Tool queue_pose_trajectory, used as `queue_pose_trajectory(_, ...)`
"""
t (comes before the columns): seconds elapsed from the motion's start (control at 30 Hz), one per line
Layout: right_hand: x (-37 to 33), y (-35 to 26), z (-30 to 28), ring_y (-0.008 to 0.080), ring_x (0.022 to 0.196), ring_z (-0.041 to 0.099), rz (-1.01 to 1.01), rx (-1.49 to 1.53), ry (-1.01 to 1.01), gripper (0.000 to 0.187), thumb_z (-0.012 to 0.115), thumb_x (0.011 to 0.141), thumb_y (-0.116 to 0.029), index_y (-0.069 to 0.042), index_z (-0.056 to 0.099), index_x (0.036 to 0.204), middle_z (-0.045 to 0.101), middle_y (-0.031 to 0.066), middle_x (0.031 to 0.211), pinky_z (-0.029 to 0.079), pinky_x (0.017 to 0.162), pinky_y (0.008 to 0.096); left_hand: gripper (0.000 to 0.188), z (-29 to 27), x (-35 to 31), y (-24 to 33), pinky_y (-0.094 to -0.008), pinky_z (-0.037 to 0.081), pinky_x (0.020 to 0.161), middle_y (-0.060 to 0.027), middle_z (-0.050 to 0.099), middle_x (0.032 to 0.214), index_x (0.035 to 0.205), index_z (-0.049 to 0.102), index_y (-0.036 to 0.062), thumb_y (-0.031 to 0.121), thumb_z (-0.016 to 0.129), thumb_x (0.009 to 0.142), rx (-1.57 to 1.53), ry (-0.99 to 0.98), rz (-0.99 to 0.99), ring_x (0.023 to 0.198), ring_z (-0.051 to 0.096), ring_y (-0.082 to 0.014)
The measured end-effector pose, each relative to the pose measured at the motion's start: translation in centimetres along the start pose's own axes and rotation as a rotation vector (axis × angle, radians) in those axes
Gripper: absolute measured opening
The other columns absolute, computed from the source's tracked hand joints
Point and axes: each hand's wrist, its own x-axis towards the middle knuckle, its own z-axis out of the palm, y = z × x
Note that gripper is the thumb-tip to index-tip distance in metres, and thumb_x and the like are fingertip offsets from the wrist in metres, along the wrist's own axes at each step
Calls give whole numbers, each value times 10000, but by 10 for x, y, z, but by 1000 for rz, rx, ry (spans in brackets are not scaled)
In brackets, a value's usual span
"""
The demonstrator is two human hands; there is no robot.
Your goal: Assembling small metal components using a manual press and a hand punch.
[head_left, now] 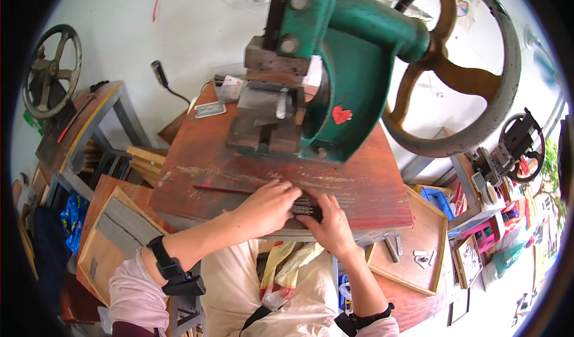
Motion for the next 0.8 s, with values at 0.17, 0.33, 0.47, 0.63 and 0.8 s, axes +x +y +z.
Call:
queue_pose_trajectory(0.17, 1, -7, 11, 344, 1078, 508, 90, 101, 235, 554, 656, 793, -47, 15, 401, 1281, 521, 207, 1187, 410, 928, 392, 330, 4, -5, -6, -394, 418, 874, -135, 557, 980, 1040, 569, 27, 126, 684, 747, -257, 9, -213, 985, 524, -324)
queue_pose_trajectory(0.33, 11, -10, 35, 243, 1141, 493, 260, 1171, 463, 368, 463, 960, -165, 47, 422, 1257, 509, 163, 1237, 362, 1002, 354, 333, 12, -2, 1, -385, 422, 866, -130, 561, 987, 1024, 579, 22, 125, 709, 735, -288, 141, -244, 980, 527, -312)
queue_pose_trajectory(0.47, 17, -6, 43, 243, 1151, 473, 201, 1544, 530, 369, 432, 970, -257, 26, 482, 1201, 533, 143, 1188, 302, 1035, 354, 356, 17, -5, -3, -383, 426, 852, -132, 571, 979, 1016, 580, 22, 129, 732, 712, -334, 200, -273, 964, 531, -319)
queue_pose_trajectory(0.63, 20, -5, 49, 205, 1144, 467, 236, 1633, 478, 384, 445, 971, -257, 61, 480, 1183, 522, 126, 1194, 311, 1031, 326, 358, 16, -6, -1, -388, 429, 847, -135, 573, 970, 1012, 576, 15, 130, 733, 711, -310, 224, -272, 957, 531, -328)
queue_pose_trajectory(0.8, 13, -6, 26, 277, 1233, 423, 153, 1031, 192, 467, 620, 844, -56, 27, 424, 1260, 503, 168, 1249, 378, 988, 393, 365, 18, -13, -6, -396, 429, 844, -145, 570, 980, 1028, 571, 11, 130, 726, 721, -252, 251, -238, 953, 527, -332)
